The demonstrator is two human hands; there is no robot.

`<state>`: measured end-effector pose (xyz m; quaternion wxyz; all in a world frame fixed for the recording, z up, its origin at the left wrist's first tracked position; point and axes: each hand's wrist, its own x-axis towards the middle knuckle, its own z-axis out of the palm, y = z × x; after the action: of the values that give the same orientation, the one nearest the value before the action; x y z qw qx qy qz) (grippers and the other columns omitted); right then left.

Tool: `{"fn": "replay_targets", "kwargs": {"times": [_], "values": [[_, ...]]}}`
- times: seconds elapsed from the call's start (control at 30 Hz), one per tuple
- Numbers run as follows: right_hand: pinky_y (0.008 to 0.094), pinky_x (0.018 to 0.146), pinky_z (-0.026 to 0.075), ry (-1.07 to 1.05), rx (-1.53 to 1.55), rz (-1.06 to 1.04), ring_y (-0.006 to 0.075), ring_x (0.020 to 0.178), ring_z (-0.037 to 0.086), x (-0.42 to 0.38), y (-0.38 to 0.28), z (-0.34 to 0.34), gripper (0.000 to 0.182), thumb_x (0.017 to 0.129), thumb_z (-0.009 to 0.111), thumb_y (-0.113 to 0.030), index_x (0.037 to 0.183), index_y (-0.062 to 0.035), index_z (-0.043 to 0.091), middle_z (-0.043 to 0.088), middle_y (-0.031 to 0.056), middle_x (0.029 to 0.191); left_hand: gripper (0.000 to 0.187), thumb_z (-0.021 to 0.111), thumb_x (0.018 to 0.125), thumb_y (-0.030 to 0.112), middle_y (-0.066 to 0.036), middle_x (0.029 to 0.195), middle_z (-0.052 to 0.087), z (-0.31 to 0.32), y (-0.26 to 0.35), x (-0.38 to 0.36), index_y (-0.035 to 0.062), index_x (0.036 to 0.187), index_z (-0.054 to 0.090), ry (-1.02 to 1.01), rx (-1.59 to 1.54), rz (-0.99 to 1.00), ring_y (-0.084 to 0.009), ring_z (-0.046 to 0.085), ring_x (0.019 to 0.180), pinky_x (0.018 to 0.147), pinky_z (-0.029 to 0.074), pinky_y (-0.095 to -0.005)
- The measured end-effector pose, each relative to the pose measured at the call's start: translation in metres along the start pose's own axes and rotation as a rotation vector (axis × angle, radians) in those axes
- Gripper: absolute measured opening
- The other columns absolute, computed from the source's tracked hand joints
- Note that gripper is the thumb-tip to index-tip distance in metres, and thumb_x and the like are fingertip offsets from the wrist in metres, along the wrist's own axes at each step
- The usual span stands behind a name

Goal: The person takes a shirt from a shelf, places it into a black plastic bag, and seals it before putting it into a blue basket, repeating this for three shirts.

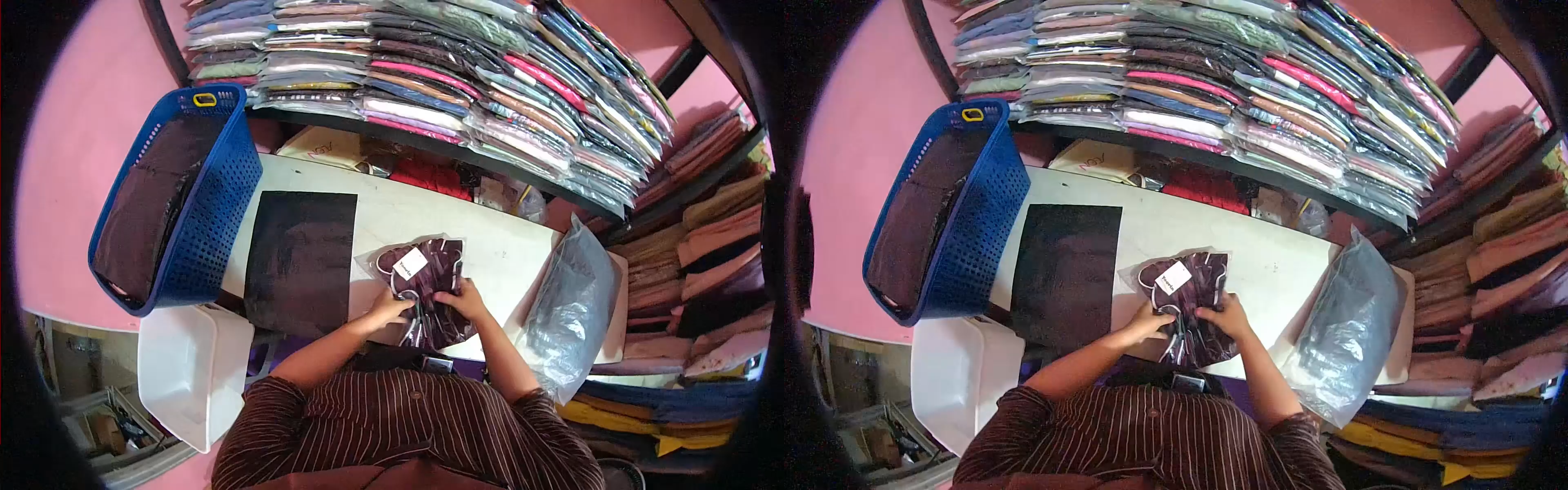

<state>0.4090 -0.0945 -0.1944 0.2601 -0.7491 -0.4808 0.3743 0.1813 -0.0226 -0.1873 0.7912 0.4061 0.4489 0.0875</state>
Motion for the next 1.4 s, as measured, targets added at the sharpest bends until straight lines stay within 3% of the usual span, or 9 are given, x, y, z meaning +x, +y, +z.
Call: {"fn": "replay_targets", "kwargs": {"times": [0.07, 0.23, 0.33, 0.47, 0.63, 0.83, 1.1, 1.23, 1.4], "values": [[0.0411, 0.092, 0.045, -0.172, 0.004, -0.087, 0.0420, 0.104, 0.056, -0.017, -0.038, -0.009, 0.099, 0.052, 0.082, -0.061, 0.126, -0.0017, 0.051, 0.051, 0.0290, 0.116, 0.050, 0.058, 0.089, 0.024, -0.013, 0.125, 0.050, 0.018, 0.009, 0.004, 0.0065, 0.132, 0.039, -0.103, -0.147, -0.015, -0.0285, 0.053, 0.114, 0.086, 0.052, -0.0463], [0.0470, 0.079, 0.050, -0.002, -0.420, -0.001, 0.0421, 0.095, 0.061, -0.020, -0.026, 0.009, 0.083, 0.060, 0.080, -0.046, 0.125, -0.0052, 0.048, 0.060, 0.0235, 0.107, 0.045, 0.049, 0.092, 0.035, -0.014, 0.120, 0.057, 0.034, 0.044, -0.001, 0.0033, 0.124, 0.049, -0.247, -0.003, 0.003, -0.0260, 0.057, 0.110, 0.090, 0.047, -0.0361], [0.0450, 0.076, 0.050, 0.101, -0.243, 0.061, 0.0387, 0.089, 0.063, -0.013, -0.017, -0.007, 0.066, 0.063, 0.079, -0.036, 0.116, -0.0070, 0.054, 0.066, 0.0203, 0.091, 0.019, 0.061, 0.083, 0.022, -0.011, 0.086, 0.069, -0.015, 0.025, 0.029, 0.0055, 0.090, 0.067, 0.460, 0.614, 0.480, -0.0211, 0.066, 0.077, 0.067, 0.052, -0.0338], [0.0437, 0.077, 0.049, 0.177, -0.187, 0.082, 0.0381, 0.088, 0.064, -0.017, 0.006, -0.032, 0.054, 0.064, 0.078, -0.031, 0.108, -0.0054, 0.058, 0.067, 0.0203, 0.091, 0.071, 0.055, 0.086, 0.042, -0.023, 0.151, 0.015, -0.080, 0.018, 0.017, 0.0102, 0.144, 0.029, 1.239, 1.002, 0.143, -0.0455, 0.006, 0.139, 0.103, 0.010, -0.0697], [0.0461, 0.077, 0.048, 0.290, -0.324, 0.001, 0.0390, 0.089, 0.060, -0.024, 0.023, -0.063, 0.056, 0.063, 0.078, -0.024, 0.113, -0.0090, 0.056, 0.061, 0.0179, 0.096, 0.073, 0.050, 0.089, 0.048, -0.022, 0.154, 0.006, -0.093, 0.004, 0.000, 0.0149, 0.148, 0.022, 1.058, 1.064, 0.027, -0.0445, -0.001, 0.141, 0.104, 0.004, -0.0691], [0.0477, 0.079, 0.049, 0.460, -0.543, 0.166, 0.0389, 0.096, 0.057, -0.015, 0.028, -0.086, 0.054, 0.066, 0.076, -0.023, 0.114, -0.0125, 0.054, 0.057, 0.0173, 0.101, 0.069, 0.065, 0.076, 0.024, -0.013, 0.154, 0.018, -0.083, 0.029, -0.031, 0.0195, 0.141, 0.040, 0.212, 1.462, 0.359, -0.0349, 0.007, 0.143, 0.112, 0.002, -0.0576], [0.0504, 0.077, 0.050, 0.314, -0.545, 0.168, 0.0402, 0.094, 0.058, -0.001, 0.044, -0.090, 0.062, 0.067, 0.077, -0.031, 0.121, -0.0158, 0.050, 0.054, 0.0179, 0.104, 0.048, 0.066, 0.074, 0.031, -0.018, 0.127, 0.048, -0.039, 0.022, 0.015, 0.0024, 0.112, 0.057, 0.517, 1.161, 0.638, -0.0369, 0.042, 0.119, 0.094, 0.038, -0.0537], [0.0501, 0.076, 0.050, 0.292, -0.478, 0.188, 0.0419, 0.090, 0.059, -0.001, 0.039, -0.092, 0.062, 0.067, 0.078, -0.031, 0.119, -0.0138, 0.050, 0.053, 0.0202, 0.104, 0.073, 0.070, 0.070, 0.055, -0.015, 0.114, 0.048, 0.041, 0.033, 0.032, 0.0002, 0.113, 0.048, 0.669, 1.229, 0.400, -0.0341, 0.044, 0.111, 0.086, 0.042, -0.0542], [0.0476, 0.074, 0.050, 0.311, -0.489, 0.119, 0.0423, 0.087, 0.060, 0.000, 0.046, -0.091, 0.058, 0.067, 0.078, -0.030, 0.115, -0.0107, 0.051, 0.053, 0.0221, 0.101, 0.051, 0.069, 0.077, 0.041, -0.011, 0.115, 0.045, 0.045, 0.022, 0.050, 0.0037, 0.108, 0.052, 0.696, 1.403, 0.359, -0.0290, 0.042, 0.112, 0.088, 0.044, -0.0577]]}}
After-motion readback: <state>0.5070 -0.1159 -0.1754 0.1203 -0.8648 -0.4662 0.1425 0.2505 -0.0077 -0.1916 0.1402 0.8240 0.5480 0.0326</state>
